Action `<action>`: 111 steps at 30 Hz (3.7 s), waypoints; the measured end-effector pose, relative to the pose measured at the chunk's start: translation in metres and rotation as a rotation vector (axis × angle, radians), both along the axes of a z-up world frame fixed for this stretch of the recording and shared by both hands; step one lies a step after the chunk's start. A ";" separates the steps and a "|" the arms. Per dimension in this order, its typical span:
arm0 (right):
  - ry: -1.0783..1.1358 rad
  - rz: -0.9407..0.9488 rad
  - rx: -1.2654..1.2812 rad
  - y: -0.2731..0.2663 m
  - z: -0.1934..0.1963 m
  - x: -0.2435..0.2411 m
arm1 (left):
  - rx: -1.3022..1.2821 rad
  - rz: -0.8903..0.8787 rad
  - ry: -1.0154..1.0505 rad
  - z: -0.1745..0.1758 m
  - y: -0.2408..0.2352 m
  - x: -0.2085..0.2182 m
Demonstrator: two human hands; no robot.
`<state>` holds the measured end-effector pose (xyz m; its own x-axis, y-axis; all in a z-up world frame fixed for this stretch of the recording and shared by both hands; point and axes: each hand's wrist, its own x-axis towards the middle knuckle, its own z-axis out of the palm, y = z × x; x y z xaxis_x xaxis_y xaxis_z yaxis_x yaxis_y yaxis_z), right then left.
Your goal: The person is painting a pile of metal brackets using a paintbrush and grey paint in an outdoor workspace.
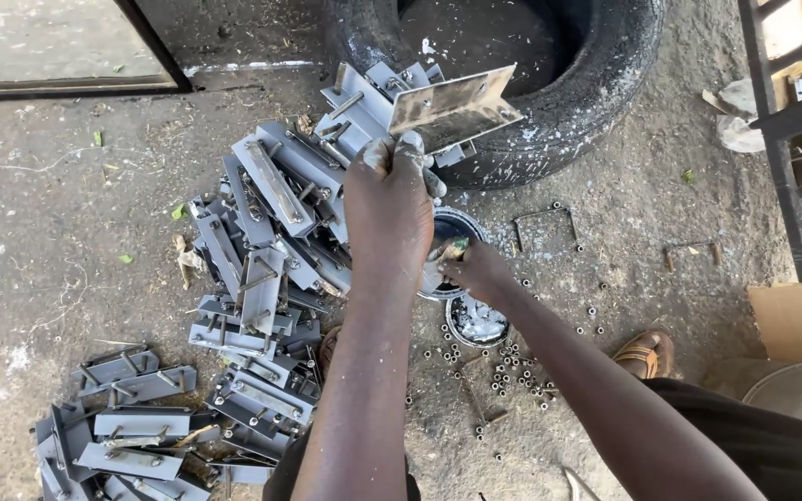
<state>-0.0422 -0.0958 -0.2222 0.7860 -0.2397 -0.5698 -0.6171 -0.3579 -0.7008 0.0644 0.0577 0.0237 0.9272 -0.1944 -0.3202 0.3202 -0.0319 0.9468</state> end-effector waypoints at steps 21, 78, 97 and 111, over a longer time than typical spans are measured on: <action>-0.500 -0.741 0.546 -0.150 0.185 -0.051 | -0.062 -0.258 0.030 -0.019 -0.014 -0.003; -0.556 -0.875 0.295 -0.187 0.216 -0.048 | 0.020 -0.331 -0.020 0.020 -0.059 -0.054; -0.616 -0.808 0.441 -0.131 0.246 -0.041 | 0.048 -0.346 -0.023 -0.011 -0.062 -0.053; -0.681 -0.727 0.228 -0.149 0.229 -0.060 | 0.063 -0.301 -0.077 0.009 -0.059 -0.055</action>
